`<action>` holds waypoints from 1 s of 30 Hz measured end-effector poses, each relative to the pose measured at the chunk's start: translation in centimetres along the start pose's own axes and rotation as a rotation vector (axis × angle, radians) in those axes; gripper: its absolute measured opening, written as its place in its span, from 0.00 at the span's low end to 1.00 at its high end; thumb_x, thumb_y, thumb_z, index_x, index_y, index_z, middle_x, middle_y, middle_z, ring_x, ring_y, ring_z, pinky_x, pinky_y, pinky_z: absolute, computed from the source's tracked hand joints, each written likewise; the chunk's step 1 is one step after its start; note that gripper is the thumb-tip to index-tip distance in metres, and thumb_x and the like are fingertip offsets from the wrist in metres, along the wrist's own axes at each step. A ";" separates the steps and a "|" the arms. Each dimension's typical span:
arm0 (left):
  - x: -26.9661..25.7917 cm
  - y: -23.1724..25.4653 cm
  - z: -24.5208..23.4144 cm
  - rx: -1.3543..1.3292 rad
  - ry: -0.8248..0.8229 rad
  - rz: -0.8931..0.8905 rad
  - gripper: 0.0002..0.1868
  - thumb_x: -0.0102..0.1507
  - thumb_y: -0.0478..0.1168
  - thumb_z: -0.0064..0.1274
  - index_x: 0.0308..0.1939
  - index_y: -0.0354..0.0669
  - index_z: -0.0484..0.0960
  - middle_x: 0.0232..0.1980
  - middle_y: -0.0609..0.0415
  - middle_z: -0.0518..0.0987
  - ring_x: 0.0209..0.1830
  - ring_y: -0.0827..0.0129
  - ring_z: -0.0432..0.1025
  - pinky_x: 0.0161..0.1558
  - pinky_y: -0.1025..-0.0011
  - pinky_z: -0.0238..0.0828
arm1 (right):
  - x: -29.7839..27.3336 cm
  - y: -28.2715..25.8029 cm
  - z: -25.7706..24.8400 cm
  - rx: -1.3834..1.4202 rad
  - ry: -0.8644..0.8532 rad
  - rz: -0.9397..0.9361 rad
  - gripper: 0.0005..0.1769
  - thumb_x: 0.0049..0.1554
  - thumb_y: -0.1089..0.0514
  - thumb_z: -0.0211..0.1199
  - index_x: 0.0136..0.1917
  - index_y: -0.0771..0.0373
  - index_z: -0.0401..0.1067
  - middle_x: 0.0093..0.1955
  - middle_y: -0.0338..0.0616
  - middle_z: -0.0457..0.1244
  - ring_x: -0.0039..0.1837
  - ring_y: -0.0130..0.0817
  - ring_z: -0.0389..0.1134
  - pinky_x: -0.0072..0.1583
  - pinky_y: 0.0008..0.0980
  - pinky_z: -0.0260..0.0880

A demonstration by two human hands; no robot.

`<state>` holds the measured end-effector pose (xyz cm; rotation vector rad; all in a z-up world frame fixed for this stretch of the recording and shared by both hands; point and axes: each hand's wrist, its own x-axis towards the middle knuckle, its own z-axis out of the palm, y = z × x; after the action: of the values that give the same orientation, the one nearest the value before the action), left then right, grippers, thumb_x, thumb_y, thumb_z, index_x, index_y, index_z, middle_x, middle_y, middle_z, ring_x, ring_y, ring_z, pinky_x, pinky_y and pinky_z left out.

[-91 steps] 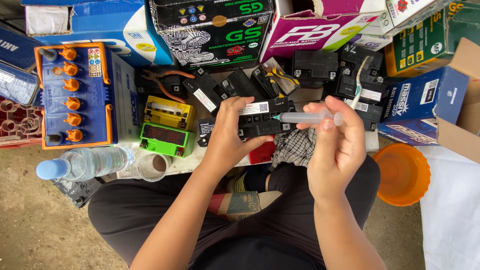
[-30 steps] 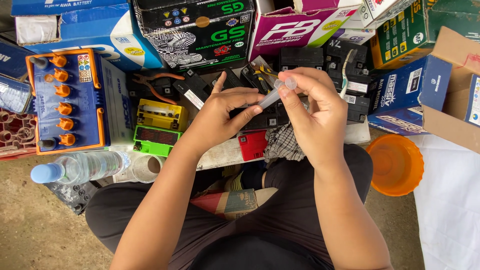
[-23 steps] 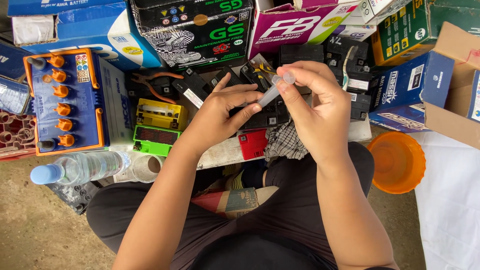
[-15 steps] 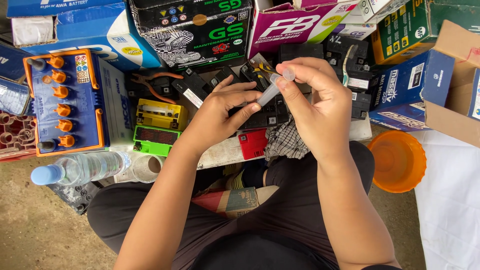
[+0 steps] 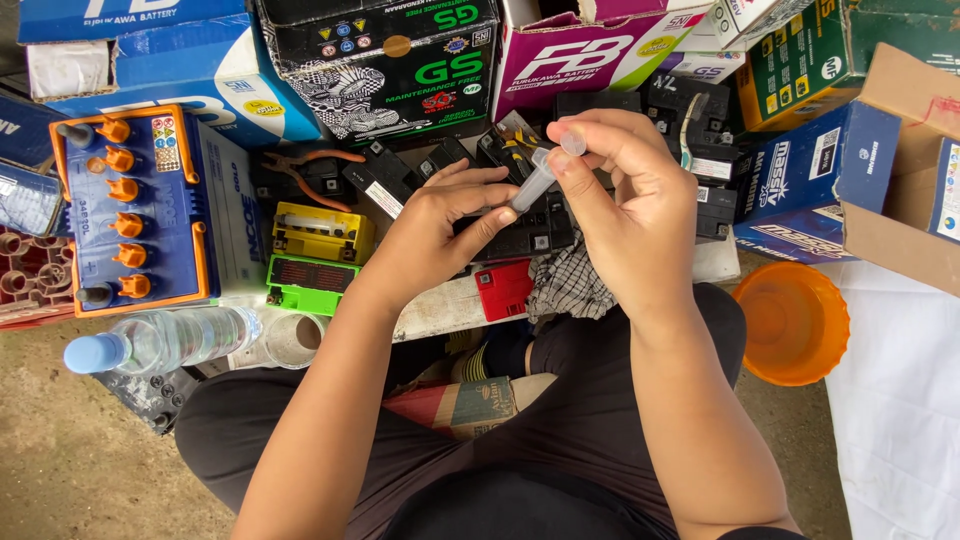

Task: Servicing small lead-acid batteries by filling them with liquid using a syringe and adjusting components with a screwdriver

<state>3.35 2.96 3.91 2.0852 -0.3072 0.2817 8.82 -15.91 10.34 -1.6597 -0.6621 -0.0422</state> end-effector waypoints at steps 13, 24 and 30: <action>0.1 0.1 0.0 -0.001 0.008 0.006 0.12 0.65 0.37 0.56 0.50 0.37 0.85 0.54 0.45 0.84 0.63 0.56 0.76 0.72 0.53 0.58 | -0.2 0.5 0.4 0.128 0.011 0.127 0.09 0.66 0.68 0.57 0.60 0.70 0.67 0.60 0.50 0.66 0.59 0.30 0.67 0.63 0.25 0.70; -0.3 1.1 0.2 -0.038 0.081 0.018 0.19 0.64 0.38 0.56 0.59 0.40 0.80 0.59 0.52 0.83 0.61 0.59 0.77 0.76 0.47 0.52 | -0.4 -1.3 0.0 0.026 -0.074 0.164 0.16 0.70 0.58 0.50 0.66 0.68 0.67 0.58 0.49 0.69 0.42 0.19 0.59 0.45 0.16 0.58; -1.6 3.1 0.4 0.094 0.334 0.025 0.23 0.64 0.38 0.58 0.63 0.39 0.76 0.65 0.47 0.79 0.75 0.49 0.65 0.80 0.44 0.45 | -0.6 -3.0 -1.1 0.115 0.020 0.057 0.17 0.73 0.59 0.44 0.70 0.71 0.61 0.60 0.54 0.65 0.62 0.39 0.69 0.68 0.35 0.71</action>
<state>0.86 1.30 5.68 2.0843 -0.1208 0.6610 7.38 -17.03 13.04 -1.5643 -0.5912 0.0197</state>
